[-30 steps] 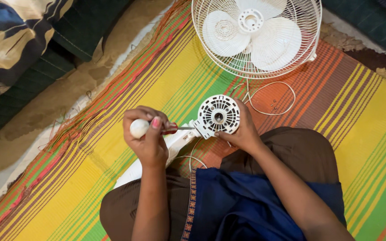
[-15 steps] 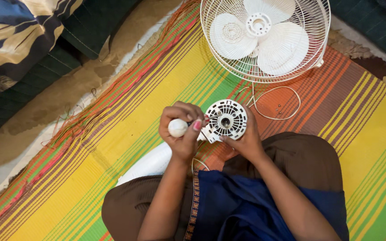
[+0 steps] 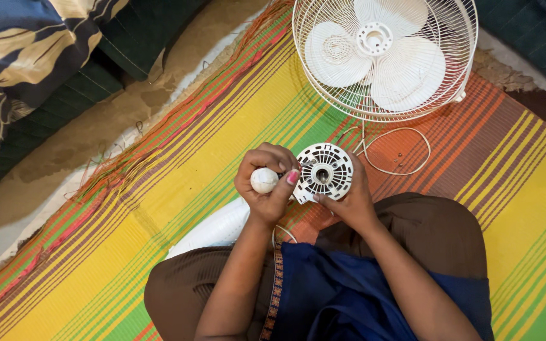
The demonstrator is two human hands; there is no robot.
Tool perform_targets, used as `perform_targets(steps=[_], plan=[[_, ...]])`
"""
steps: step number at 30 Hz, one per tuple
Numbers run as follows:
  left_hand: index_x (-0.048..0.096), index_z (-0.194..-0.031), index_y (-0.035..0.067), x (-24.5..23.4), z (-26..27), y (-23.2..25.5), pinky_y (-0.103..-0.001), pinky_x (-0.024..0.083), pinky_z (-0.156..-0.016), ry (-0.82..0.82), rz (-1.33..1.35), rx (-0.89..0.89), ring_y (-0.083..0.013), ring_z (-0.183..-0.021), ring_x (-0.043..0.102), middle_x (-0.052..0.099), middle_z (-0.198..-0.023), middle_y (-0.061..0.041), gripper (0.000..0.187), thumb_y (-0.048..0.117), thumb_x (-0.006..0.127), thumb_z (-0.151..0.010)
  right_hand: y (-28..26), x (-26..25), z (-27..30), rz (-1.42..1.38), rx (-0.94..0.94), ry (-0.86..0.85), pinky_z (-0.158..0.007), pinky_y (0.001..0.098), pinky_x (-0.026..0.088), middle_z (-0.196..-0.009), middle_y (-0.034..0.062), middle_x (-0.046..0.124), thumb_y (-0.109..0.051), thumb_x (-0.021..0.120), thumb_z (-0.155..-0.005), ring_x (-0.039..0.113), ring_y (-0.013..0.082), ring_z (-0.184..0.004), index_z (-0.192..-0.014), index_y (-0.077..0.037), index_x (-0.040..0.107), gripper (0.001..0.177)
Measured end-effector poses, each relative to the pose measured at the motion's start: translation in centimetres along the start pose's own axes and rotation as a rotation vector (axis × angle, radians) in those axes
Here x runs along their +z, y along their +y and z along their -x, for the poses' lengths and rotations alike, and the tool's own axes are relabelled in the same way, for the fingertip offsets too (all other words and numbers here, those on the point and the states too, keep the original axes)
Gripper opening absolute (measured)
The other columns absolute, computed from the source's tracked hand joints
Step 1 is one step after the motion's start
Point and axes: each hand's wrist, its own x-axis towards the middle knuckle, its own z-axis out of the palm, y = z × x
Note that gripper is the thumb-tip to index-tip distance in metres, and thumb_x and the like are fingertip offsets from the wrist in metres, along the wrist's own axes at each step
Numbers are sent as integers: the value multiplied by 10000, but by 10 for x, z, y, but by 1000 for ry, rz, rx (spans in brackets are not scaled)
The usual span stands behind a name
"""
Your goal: The person sits on a mat and uses a screwdriver to tighten screws on the rear motor housing of a disassembled white pedestal fan. The fan head with blades and cage is placed nearby. The person repeatedly turns the screwdriver to secure the housing.
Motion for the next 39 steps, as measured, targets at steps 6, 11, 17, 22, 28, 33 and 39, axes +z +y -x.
perform_targets(steps=[6,11,17,22,28,33,39], plan=[[522,-999,29,1,1,-2,-302,540,-705,-29,-11,2,-190,-814,601,581,-931,-96,209,-33,712,-941,2,0,-1,28,-25,-3,-1123,451,457,-1495,252,419,-284,955,-678,502,348,-1366,-1559,0,241,1169],[490,-1180,52,11,0,-3,-301,540,-804,-40,49,-20,-169,-902,586,552,-1075,-114,351,326,647,-1027,3,0,0,23,22,-19,-1120,460,452,-1501,264,393,-301,951,-685,494,368,-1371,-1569,3,219,1187],[441,-1380,60,21,-4,7,-305,519,-917,-154,-311,-63,-193,-1025,542,466,-1274,-145,455,434,495,-1125,7,0,-1,84,-24,-9,-1136,482,424,-1497,258,403,-320,957,-660,466,392,-1385,-1567,0,225,1208],[527,-1419,44,24,-11,23,-315,504,-1086,-206,-470,-66,-220,-1219,599,532,-1324,-146,390,309,559,-1135,9,1,-2,131,-16,-9,-1136,492,408,-1486,250,420,-326,964,-635,459,400,-1375,-1556,-3,238,1216],[635,-1301,25,27,-21,30,-328,524,-1067,-191,-387,-70,-225,-1189,663,676,-1246,-138,404,101,811,-945,7,2,-4,113,-43,-5,-1108,479,438,-1456,260,426,-299,961,-645,485,391,-1343,-1552,0,231,1202],[651,-1187,32,34,-19,27,-324,562,-948,-162,-534,26,-250,-1098,693,698,-1160,-127,467,132,907,-809,4,1,-5,87,-71,-6,-1116,479,445,-1458,245,458,-268,951,-697,511,371,-1351,-1561,-9,247,1144],[578,-1044,46,46,-16,21,-319,585,-873,17,-650,95,-203,-901,645,572,-928,-93,535,215,987,-743,-1,-1,-9,111,-70,-5,-1104,479,423,-1455,250,448,-244,943,-668,484,386,-1348,-1542,5,248,1144]])
